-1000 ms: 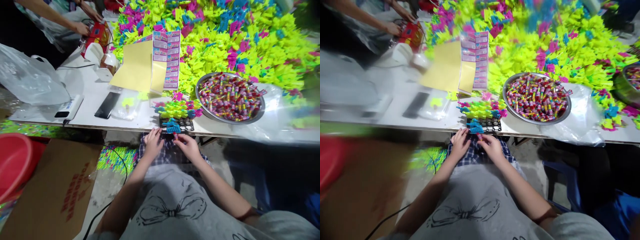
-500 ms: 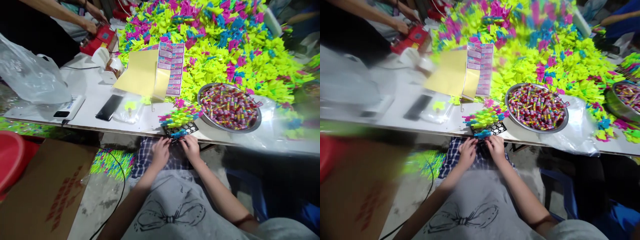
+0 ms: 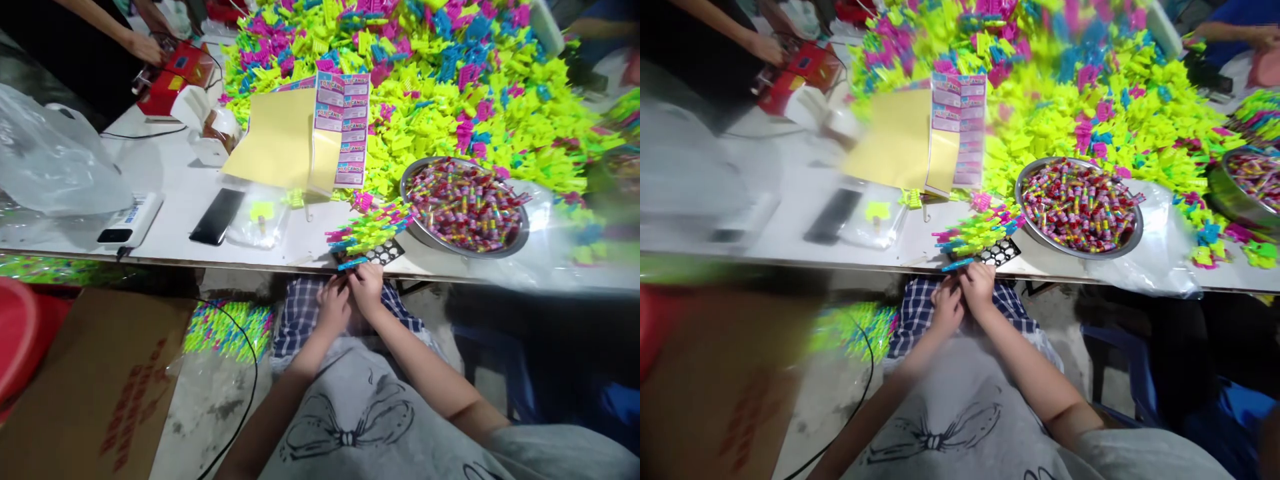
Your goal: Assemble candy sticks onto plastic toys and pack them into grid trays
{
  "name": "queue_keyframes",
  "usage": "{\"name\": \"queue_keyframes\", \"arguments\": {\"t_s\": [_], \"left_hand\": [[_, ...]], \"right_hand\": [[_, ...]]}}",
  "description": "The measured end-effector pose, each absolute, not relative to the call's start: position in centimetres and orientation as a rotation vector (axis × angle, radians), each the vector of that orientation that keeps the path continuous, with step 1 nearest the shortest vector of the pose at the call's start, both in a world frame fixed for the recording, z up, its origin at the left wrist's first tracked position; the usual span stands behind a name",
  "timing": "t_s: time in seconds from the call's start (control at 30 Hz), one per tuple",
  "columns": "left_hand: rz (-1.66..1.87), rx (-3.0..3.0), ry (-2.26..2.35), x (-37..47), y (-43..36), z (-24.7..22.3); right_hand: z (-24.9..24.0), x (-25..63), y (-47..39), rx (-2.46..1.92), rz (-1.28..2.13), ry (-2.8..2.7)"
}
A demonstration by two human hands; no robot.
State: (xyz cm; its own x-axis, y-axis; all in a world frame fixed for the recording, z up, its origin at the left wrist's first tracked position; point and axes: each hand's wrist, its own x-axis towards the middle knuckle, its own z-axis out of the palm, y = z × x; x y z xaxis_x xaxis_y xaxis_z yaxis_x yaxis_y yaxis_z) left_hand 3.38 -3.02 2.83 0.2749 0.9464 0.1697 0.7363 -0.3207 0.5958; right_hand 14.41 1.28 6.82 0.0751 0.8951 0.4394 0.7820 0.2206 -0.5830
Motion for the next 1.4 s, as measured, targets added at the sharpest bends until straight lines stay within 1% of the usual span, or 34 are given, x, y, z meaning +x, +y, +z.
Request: {"name": "queue_keyframes", "arguments": {"t_s": [0.3, 0.7, 0.93, 1.07, 1.2, 1.3, 1.4], "left_hand": [[0.832, 2.182, 1.466, 3.3, -3.0, 1.0], [0.78, 2.16, 1.422, 2.8, -2.6, 0.2], [0.757, 2.208, 1.442, 2.6, -2.4, 0.2], [0.781, 2.226, 1.505, 2.4, -2.2, 1.4], [0.766, 2.238, 1.649, 1.1, -1.6, 3.8], [0.657, 2.295, 1.74, -0.2, -0.6, 5.5], [0.563, 2.361, 1.769, -0.9, 0.6, 7.0]], "right_hand": [[7.3, 13.9, 1.2, -1.65, 0.091, -1.792], [7.4, 13.1, 1.2, -1.696, 0.084, -1.761], [6.6, 12.8, 1.2, -1.726, 0.099, -1.688], [6.7, 12.6, 1.9, -1.715, 0.122, -1.686], [8.1, 11.5, 2.4, -1.625, 0.148, -1.749], [10.3, 12.0, 2.2, -1.493, 0.183, -1.834], [13.9, 15.9, 2.5, -1.254, 0.247, -1.949]]}}
